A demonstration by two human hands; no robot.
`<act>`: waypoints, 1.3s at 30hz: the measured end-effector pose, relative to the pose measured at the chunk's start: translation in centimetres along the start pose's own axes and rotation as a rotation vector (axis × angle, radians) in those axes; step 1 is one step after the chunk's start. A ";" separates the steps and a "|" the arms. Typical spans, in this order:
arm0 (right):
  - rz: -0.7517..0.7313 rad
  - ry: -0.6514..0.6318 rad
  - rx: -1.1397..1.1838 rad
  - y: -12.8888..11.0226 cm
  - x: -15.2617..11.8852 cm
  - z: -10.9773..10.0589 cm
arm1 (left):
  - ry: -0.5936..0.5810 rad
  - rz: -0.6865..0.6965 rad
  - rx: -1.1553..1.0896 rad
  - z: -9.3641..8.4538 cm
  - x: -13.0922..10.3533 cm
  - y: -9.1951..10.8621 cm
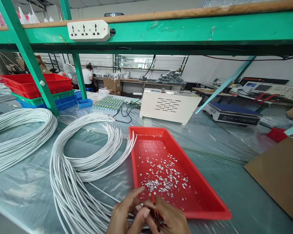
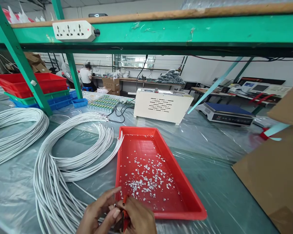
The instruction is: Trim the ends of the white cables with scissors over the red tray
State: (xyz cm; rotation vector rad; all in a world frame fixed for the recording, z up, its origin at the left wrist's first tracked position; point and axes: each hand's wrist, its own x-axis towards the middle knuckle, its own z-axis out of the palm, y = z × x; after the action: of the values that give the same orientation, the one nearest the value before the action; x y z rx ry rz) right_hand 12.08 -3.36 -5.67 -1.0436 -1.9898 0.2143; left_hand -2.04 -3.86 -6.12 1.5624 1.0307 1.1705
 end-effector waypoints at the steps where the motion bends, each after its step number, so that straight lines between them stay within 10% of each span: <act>1: 0.046 -0.035 0.006 0.0 0.1 -0.1 | -0.009 -0.023 -0.034 -0.1 0.0 0.1; 8: 0.360 -0.168 -0.046 0.4 0.9 -2.3 | -0.024 -0.092 -0.123 -0.6 0.0 1.1; 16: 0.046 -0.129 -0.254 1.3 2.3 -4.4 | -0.115 -0.063 -0.015 -0.5 -0.3 -0.5; 39: -0.186 -0.466 -0.371 2.9 4.4 -6.1 | -0.361 0.002 0.141 -1.3 0.3 0.4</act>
State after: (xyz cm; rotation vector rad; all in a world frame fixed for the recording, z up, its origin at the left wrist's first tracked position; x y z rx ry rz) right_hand 17.16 0.35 -0.67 -1.0979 -2.6057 -0.0208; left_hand -3.24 -3.41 -5.48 1.8045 0.8839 0.7900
